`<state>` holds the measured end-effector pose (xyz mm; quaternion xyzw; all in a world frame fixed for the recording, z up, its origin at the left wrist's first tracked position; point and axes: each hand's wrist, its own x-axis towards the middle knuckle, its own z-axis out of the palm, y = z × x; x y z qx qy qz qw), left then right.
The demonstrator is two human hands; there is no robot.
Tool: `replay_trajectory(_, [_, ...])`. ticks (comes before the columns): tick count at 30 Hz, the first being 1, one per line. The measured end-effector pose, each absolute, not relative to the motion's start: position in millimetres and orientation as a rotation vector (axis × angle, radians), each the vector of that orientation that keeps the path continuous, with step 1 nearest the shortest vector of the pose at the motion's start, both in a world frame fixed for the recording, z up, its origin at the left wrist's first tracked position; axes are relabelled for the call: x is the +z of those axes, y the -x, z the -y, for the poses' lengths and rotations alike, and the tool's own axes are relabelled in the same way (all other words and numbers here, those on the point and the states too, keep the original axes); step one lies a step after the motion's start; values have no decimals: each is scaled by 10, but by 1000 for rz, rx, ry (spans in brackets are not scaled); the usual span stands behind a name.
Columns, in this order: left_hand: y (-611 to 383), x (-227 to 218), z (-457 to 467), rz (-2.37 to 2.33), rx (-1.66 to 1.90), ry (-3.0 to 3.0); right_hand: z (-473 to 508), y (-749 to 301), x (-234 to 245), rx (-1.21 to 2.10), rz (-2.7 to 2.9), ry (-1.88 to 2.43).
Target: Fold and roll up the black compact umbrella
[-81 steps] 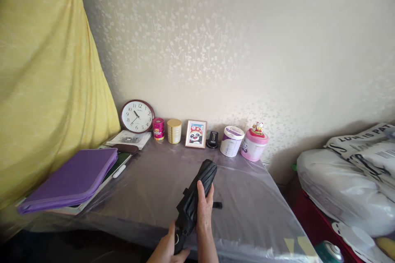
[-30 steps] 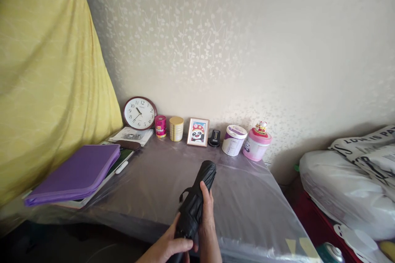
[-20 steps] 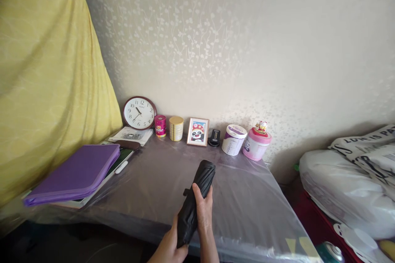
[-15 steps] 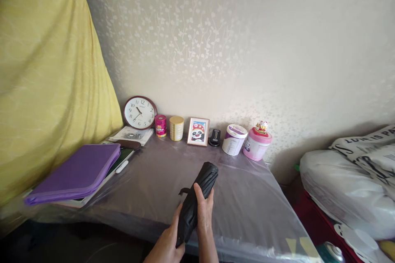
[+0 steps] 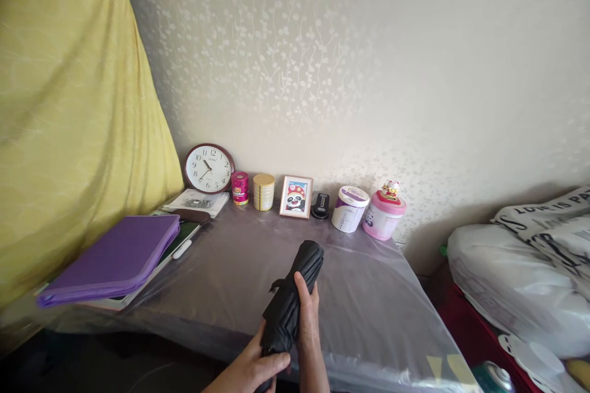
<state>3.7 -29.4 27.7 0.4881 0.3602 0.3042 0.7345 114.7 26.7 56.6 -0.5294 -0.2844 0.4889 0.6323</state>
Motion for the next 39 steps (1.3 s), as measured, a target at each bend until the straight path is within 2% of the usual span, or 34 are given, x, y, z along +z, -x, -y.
replay_trajectory(5, [-49,58,301,-1181,858,-1493,-306,-1113,525,1118,683,1276])
replay_trajectory(8, [-2,61,294,-1310,826,-1644,-296,-1086,520,1099,662,1265])
replay_trajectory(11, [67,248,286,-1208,805,-1595,-294,-1087,496,1155,590,1264])
replay_trajectory(15, [112,538,278,-961,674,-1123,-318,-1108,457,1223,546,1219])
replay_trajectory(19, [83,546,264,-929,668,-1052,-337,-1122,444,1219,597,1193])
replay_trajectory(27, [133,285,123,-1294,867,-1759,-389,-1147,328,916,788,1414])
replay_trajectory(32, [208,396,11,-1513,583,-1986,-451,-1198,262,761,934,1483])
replay_trajectory(39, [205,295,-44,-1637,406,-2080,-470,-1257,96,532,1180,1501])
